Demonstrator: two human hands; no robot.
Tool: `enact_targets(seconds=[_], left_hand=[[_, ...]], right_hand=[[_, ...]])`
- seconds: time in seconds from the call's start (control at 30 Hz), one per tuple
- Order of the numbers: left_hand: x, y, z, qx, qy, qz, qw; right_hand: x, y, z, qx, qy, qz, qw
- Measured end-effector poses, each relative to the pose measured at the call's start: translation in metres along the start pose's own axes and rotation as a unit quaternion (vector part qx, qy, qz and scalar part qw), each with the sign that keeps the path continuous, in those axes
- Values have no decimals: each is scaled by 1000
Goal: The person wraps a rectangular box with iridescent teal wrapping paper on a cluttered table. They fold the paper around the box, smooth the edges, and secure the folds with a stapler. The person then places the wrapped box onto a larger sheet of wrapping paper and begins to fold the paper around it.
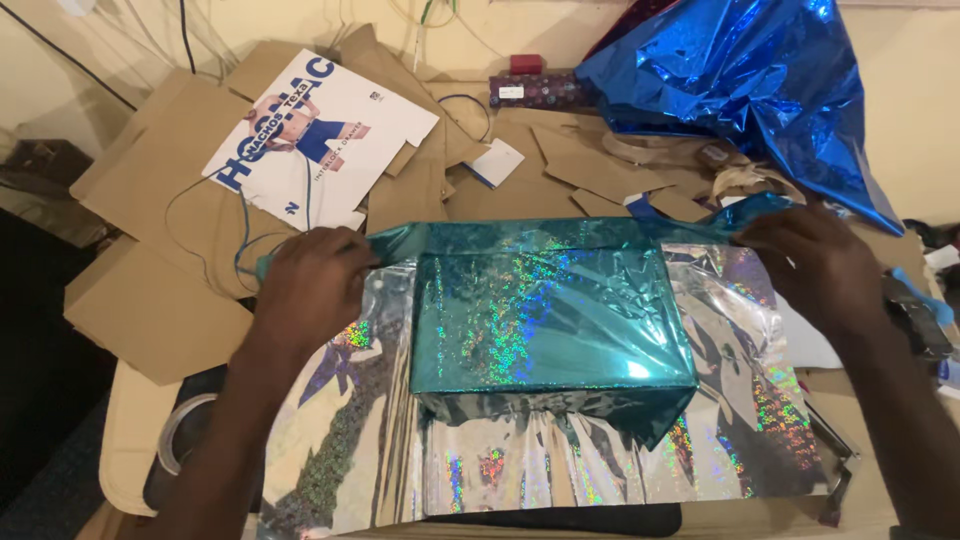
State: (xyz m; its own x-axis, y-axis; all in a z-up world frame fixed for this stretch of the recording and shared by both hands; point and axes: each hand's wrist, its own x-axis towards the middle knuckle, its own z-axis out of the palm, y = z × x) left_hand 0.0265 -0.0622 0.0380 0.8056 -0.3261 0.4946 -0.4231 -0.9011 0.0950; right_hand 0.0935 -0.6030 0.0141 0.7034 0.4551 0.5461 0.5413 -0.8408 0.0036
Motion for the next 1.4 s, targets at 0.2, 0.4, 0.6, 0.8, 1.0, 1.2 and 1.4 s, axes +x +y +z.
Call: enact_targets(seconds=[0.2, 0.4, 0.6, 0.8, 1.0, 1.2, 1.4], left_hand=[[38, 44, -4, -144, 52, 18, 988], [67, 101, 41, -88, -2, 122, 989], [47, 106, 56, -83, -72, 89, 990], [38, 104, 63, -88, -68, 87, 990], [37, 104, 61, -93, -80, 82, 989], [39, 105, 61, -98, -81, 85, 988], [39, 104, 62, -95, -76, 93, 988]], right_hand=[[0, 3, 3, 10, 14, -10, 1000], [3, 0, 3, 16, 26, -22, 999], [1, -6, 1, 21, 37, -17, 999], [-23, -21, -6, 21, 59, 32, 997], [-82, -69, -25, 69, 58, 114, 989], [-133, -158, -17, 304, -94, 165, 933], [-132, -224, 3, 299, -193, 47, 933]])
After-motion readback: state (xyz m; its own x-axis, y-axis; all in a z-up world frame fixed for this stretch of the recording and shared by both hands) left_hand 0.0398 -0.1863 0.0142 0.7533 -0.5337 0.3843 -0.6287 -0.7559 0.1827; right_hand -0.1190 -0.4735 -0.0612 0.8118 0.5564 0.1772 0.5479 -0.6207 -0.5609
